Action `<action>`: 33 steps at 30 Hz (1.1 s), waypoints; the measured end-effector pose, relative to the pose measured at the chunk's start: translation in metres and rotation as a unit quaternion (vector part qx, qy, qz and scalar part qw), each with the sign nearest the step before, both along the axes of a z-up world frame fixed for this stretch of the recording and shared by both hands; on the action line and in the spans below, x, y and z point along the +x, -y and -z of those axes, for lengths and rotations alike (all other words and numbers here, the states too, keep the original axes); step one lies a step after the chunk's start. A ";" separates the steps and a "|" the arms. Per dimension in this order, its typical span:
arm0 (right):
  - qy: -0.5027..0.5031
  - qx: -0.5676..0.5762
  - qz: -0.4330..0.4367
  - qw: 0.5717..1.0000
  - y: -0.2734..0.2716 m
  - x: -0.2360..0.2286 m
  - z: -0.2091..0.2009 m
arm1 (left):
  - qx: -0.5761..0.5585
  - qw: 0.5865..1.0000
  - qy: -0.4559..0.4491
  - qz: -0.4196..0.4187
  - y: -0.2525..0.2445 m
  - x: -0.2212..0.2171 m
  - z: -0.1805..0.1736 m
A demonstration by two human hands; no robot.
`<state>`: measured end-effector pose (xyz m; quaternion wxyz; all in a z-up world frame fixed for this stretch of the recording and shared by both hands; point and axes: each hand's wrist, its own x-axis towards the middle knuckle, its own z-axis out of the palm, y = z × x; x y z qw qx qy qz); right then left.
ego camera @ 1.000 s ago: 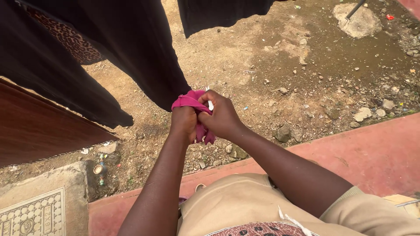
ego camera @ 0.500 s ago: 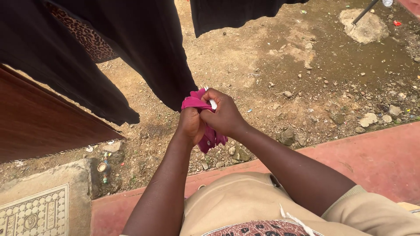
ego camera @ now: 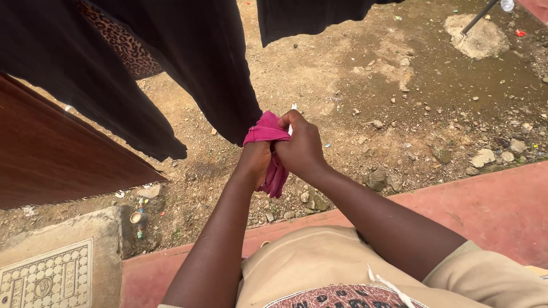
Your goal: The recorder picks up wet laundry from a basin and hangs items on an outdoor clothesline using clothespins.
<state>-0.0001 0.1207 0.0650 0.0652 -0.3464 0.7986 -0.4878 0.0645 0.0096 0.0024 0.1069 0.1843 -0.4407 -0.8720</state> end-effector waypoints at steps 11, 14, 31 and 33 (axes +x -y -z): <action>0.097 -0.202 -0.025 0.974 -0.004 0.010 0.027 | -0.019 1.000 -0.011 -0.018 -0.007 0.010 -0.031; 0.073 -0.200 -0.020 0.977 -0.005 0.015 0.025 | -0.042 0.996 0.021 -0.074 -0.008 0.006 -0.016; 0.024 -0.183 -0.068 0.981 -0.014 0.017 0.027 | 0.077 0.991 0.070 -0.082 -0.002 0.001 0.008; 0.042 -0.166 -0.074 0.982 -0.014 0.020 0.022 | 0.138 0.987 0.066 -0.053 0.000 0.003 0.009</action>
